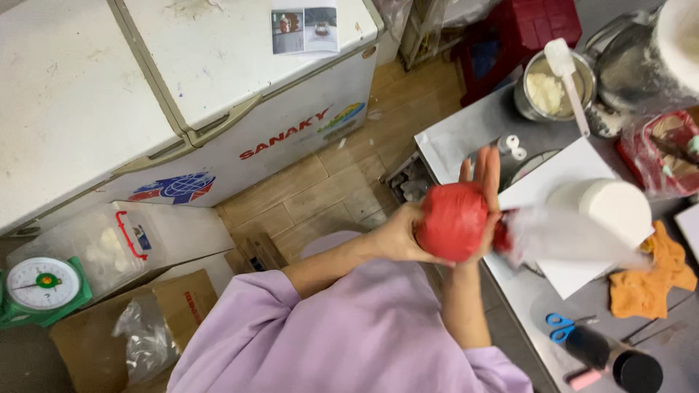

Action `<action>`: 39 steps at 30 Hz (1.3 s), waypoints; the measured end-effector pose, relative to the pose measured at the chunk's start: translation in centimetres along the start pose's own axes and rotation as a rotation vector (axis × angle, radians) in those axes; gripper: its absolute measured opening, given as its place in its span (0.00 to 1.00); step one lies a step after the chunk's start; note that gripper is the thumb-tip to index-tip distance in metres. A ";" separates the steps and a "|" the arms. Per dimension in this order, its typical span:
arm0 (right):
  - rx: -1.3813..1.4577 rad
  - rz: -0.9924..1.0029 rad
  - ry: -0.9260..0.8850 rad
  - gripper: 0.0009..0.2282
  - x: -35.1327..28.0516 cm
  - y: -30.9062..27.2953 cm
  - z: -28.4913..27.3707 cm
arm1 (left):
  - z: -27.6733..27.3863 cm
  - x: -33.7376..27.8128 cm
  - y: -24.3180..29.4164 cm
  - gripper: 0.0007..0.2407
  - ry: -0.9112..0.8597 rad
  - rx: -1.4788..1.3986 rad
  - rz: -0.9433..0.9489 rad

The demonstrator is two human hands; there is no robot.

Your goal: The person massages a piping bag filled with red icing by hand, looks at a reference photo, and uses a spatula to scrape cream inside the bowl of a stand mixer.

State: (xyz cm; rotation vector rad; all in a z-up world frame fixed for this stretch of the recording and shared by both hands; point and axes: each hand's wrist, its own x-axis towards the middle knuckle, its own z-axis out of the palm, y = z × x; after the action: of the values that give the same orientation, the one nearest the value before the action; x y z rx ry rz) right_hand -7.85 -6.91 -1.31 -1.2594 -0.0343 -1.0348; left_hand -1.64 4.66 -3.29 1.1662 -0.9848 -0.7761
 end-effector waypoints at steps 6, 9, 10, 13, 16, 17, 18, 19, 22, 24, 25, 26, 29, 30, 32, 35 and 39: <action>-0.174 -0.004 -0.085 0.23 1.4 -3.7 -3.8 | -3.0 -0.2 -1.4 0.28 -0.258 0.640 -0.041; -0.546 -0.051 -0.361 0.21 -2.0 -4.0 -1.2 | -4.1 0.5 0.1 0.50 -0.034 0.136 0.279; -0.671 -0.068 -0.451 0.21 -2.5 -4.0 -0.9 | -4.2 0.1 0.9 0.44 -0.043 0.035 0.195; -0.519 -0.196 -0.438 0.17 -1.3 -1.5 -2.3 | -2.9 -1.5 1.6 0.32 -0.019 -0.208 0.032; -0.748 -0.224 -0.519 0.18 1.4 -0.6 -5.1 | -1.4 -3.1 0.0 0.27 0.051 -0.306 0.030; -0.707 -0.191 -0.475 0.19 2.1 -0.9 -5.7 | -0.9 -3.8 -0.7 0.24 0.020 -0.324 0.015; -0.665 -0.158 -0.431 0.19 2.9 -1.5 -6.3 | -0.8 -4.2 -1.4 0.21 -0.010 -0.342 0.000; -0.624 -0.128 -0.393 0.20 3.5 -2.3 -6.8 | -1.2 -4.1 -2.2 0.19 -0.071 -0.158 0.036; -0.346 -0.032 -0.212 0.23 2.2 -4.1 -5.9 | -2.7 -2.3 -3.5 0.13 -0.211 0.231 0.141; -0.628 0.057 -0.409 0.24 0.0 -4.6 -4.7 | -3.4 -0.7 -3.2 0.12 -0.244 0.273 0.183; -0.618 0.026 -0.472 0.24 -0.4 -4.0 -4.3 | -3.6 -1.1 -2.6 0.12 -0.196 0.039 0.042; -0.609 -0.006 -0.534 0.24 -0.7 -3.3 -3.8 | -3.6 -1.7 -2.1 0.13 -0.144 -0.194 -0.099; -0.586 -0.106 -0.721 0.24 -1.4 -1.9 -3.3 | -3.0 -2.7 -1.7 0.12 0.024 -0.574 -0.234; -0.642 -0.092 -0.678 0.23 -1.7 -2.0 -3.5 | -2.9 -2.7 -1.9 0.13 0.081 -0.646 -0.232; -0.754 -0.059 -0.591 0.24 -2.8 -2.6 -3.5 | -3.1 -2.4 -2.1 0.15 0.304 -0.738 -0.251; -0.630 -0.091 -0.465 0.24 -3.0 -2.9 -3.3 | -4.9 -1.4 0.0 0.16 0.363 -0.946 -0.158; -0.261 0.100 -0.168 0.24 -3.1 -5.0 -0.5 | -5.6 0.9 2.8 0.35 -0.108 0.223 0.258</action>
State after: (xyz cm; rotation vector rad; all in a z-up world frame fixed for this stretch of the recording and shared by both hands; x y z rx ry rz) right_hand -13.13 -5.07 0.60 -1.5675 0.0360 -0.8648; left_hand 3.89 6.59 -0.88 1.1660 -1.3087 -0.5363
